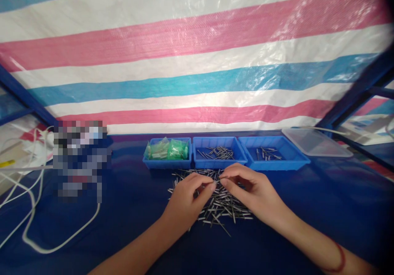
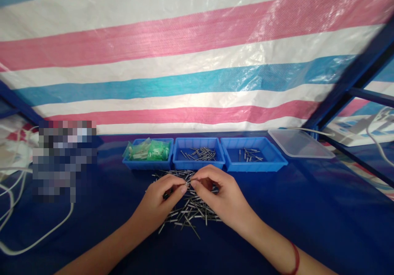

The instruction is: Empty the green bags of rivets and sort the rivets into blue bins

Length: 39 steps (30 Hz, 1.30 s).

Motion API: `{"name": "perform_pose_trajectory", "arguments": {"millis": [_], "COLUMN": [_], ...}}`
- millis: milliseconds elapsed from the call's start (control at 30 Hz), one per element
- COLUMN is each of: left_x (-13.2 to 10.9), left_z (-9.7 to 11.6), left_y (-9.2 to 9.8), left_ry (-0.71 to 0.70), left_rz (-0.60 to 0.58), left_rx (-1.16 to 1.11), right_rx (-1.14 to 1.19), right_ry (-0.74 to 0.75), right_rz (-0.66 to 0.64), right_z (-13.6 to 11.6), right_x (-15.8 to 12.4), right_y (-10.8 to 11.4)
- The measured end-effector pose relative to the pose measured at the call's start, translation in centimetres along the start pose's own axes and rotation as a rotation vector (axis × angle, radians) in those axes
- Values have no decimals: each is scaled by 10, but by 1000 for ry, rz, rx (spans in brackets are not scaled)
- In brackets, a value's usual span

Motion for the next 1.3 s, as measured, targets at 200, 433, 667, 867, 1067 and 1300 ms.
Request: {"name": "perform_pose_trajectory", "arguments": {"millis": [200,433,667,867,1067,1300], "left_x": [-1,-4,-4,-5,-3,-2], "left_z": [0,1,-5,-13,-13,-11], "left_y": [2,2,7,6,5,6], "left_ry": [-4,-85,69,131,160,167], "left_rz": [86,110,-45,-92,-76,-58], "left_rx": [-12,15,503,606,571,531], "right_rx": [-31,-189,-719,-1051,-1153,-866], "right_ry": [-38,61,85,-26,-27,273], "right_rz": [-19,-119,281,415,424,229], "right_z": [4,1,10,48,40,-1], "right_x": [-1,-1,7,6,8,4], "right_y": [-1,-5,69,114,95,48]}}
Point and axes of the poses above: each hand's wrist, its own x-axis towards the middle knuckle, its own y-axis out of the back of the hand, z = x × y, the point moved 1 cm from there along x, towards the middle knuckle, and after that the axes turned 11 degrees about -z, right-handed, at the moved point
